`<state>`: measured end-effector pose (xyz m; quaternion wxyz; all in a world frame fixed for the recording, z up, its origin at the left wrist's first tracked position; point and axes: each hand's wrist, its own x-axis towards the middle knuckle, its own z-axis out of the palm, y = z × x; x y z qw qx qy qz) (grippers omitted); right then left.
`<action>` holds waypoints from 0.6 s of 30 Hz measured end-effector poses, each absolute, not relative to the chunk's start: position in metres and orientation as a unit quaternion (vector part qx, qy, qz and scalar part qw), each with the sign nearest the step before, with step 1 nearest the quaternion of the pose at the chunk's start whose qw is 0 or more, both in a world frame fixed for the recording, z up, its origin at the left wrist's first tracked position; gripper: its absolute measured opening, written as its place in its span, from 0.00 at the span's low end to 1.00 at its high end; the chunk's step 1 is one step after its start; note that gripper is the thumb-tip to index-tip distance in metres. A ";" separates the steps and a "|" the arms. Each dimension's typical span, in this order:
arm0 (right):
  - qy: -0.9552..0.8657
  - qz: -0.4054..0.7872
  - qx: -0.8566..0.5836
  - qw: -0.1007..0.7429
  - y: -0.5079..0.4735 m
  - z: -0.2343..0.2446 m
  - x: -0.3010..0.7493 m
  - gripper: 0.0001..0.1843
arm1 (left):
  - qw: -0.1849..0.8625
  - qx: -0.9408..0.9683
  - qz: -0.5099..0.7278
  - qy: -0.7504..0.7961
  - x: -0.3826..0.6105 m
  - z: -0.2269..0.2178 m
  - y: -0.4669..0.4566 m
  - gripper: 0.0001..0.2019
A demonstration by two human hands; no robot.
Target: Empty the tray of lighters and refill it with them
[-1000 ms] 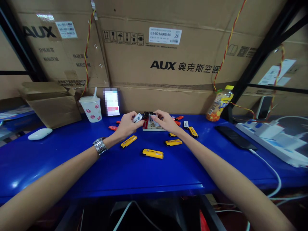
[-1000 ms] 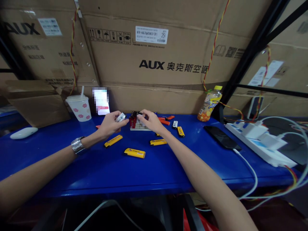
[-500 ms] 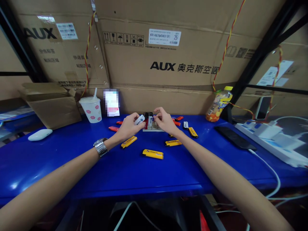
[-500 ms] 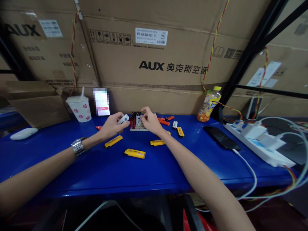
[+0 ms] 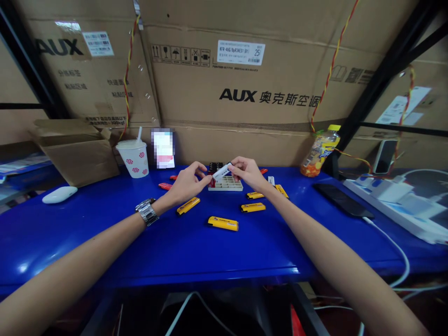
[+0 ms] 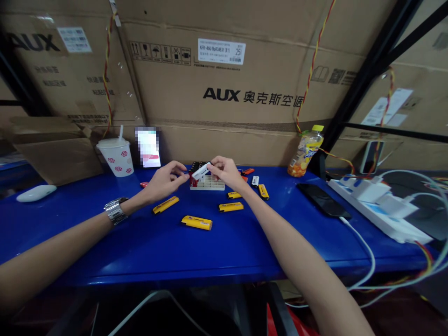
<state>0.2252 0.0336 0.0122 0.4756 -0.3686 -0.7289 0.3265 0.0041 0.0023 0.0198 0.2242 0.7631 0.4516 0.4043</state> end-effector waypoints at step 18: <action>-0.746 0.148 -0.468 0.451 0.042 0.020 0.257 0.13 | 0.187 0.771 0.389 0.468 -0.001 0.019 0.005 0.06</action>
